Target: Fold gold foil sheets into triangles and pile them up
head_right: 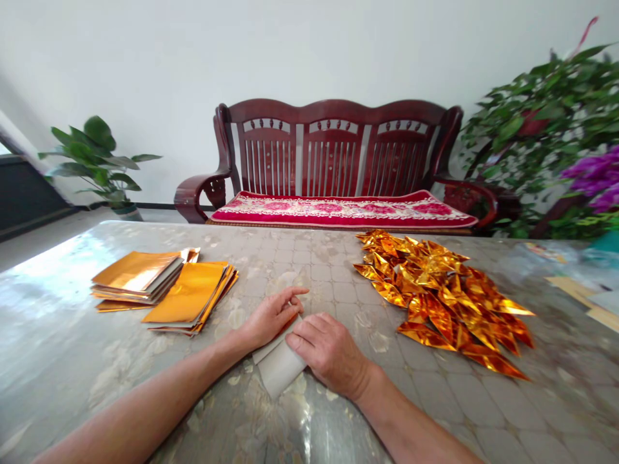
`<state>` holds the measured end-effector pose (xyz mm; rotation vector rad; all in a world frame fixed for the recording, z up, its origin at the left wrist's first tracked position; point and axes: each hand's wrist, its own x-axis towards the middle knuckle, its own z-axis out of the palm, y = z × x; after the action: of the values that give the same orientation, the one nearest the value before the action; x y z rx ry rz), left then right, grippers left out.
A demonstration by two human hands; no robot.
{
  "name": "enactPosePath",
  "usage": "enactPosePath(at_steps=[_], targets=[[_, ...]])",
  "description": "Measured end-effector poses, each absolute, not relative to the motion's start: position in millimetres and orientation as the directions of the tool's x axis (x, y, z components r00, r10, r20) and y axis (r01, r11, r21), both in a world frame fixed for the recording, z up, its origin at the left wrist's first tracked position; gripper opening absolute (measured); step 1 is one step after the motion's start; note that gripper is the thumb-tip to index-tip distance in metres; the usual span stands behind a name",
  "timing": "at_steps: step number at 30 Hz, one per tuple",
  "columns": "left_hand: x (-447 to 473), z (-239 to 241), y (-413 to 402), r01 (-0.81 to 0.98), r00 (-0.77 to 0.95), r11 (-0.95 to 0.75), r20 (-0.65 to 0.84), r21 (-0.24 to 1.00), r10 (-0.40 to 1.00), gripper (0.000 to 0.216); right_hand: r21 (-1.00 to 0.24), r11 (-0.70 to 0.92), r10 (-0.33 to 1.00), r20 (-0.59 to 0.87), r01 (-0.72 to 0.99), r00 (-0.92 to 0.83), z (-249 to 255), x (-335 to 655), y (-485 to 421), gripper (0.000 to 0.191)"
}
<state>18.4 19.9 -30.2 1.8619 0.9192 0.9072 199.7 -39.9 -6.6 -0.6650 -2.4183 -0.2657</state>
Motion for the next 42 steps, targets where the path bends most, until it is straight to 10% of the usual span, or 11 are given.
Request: enactPosePath(at_steps=[14, 20, 28, 42], targets=[[16, -29, 20, 0.230, 0.248, -0.344, 0.287, 0.910, 0.925, 0.035, 0.048, 0.771, 0.541, 0.477, 0.635, -0.693, -7, 198, -39, 0.022], [0, 22, -2, 0.351, 0.279, -0.599, 0.530, 0.720, 0.801, 0.023, 0.085, 0.586, 0.695, 0.459, 0.806, -0.554, -12, 201, -39, 0.016], [-8, 24, -36, 0.679, 0.637, -0.632, 0.128, 0.374, 0.761, 0.048, 0.066, 0.489, 0.774, 0.427, 0.870, -0.468, -10, 202, -41, 0.019], [4, 4, -38, 0.759, 0.628, -0.647, 0.185, 0.069, 0.756, 0.017, -0.109, 0.642, 0.724, 0.410, 0.759, -0.554, 2, 224, -42, 0.021]])
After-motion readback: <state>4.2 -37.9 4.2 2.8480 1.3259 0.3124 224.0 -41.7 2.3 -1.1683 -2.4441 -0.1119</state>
